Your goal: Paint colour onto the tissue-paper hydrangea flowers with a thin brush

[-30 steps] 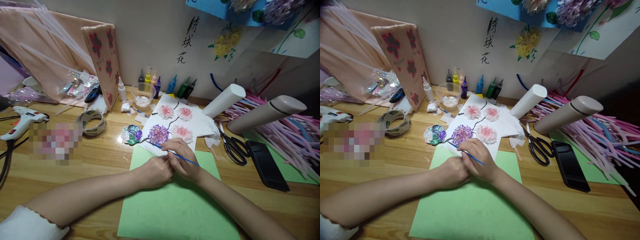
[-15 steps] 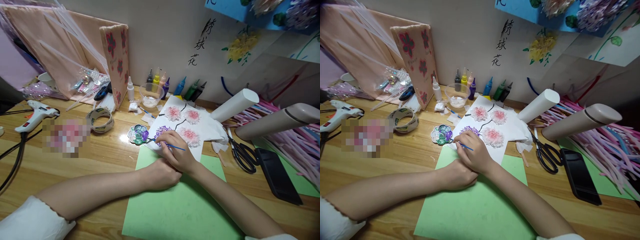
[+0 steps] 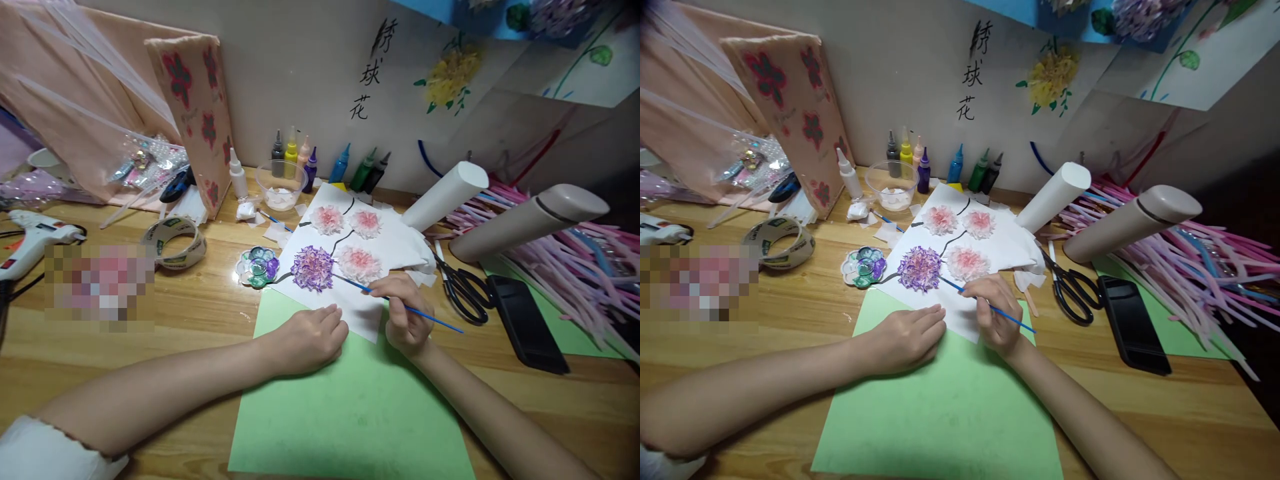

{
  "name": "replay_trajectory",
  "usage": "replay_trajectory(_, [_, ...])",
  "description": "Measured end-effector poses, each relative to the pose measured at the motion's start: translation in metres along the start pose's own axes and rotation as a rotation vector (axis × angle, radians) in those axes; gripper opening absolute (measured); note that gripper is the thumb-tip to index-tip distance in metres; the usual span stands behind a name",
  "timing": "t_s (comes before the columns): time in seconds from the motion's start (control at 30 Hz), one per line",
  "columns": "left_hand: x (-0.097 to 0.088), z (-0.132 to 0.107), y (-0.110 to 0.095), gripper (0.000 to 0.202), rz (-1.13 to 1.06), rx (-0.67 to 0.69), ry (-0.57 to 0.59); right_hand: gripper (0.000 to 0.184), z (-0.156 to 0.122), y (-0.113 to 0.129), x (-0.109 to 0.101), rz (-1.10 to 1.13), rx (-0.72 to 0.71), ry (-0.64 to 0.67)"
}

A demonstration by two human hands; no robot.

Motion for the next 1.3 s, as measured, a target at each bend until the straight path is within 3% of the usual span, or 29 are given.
replay_trajectory(0.1, [-0.003,0.001,0.001,0.021,-0.001,-0.002,-0.019,0.022,-0.009,-0.004,-0.011,0.000,0.028,-0.003])
replay_trajectory(0.3, [-0.003,0.003,0.005,0.022,-0.033,-0.021,0.005,0.023,-0.007,0.003,0.003,0.017,0.027,0.075])
replay_trajectory(1.3, [-0.006,0.005,0.004,0.022,-0.041,-0.013,-0.020,0.021,-0.008,0.005,0.011,0.020,-0.001,0.157])
Point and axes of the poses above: each hand's wrist, its own z-axis towards the middle knuckle, its own x-axis out of the palm, y = z × x, the point moved 8 cm from there along z, towards the middle knuckle, and after that the axes turned 14 degrees about -y, right-handed, at the moved point
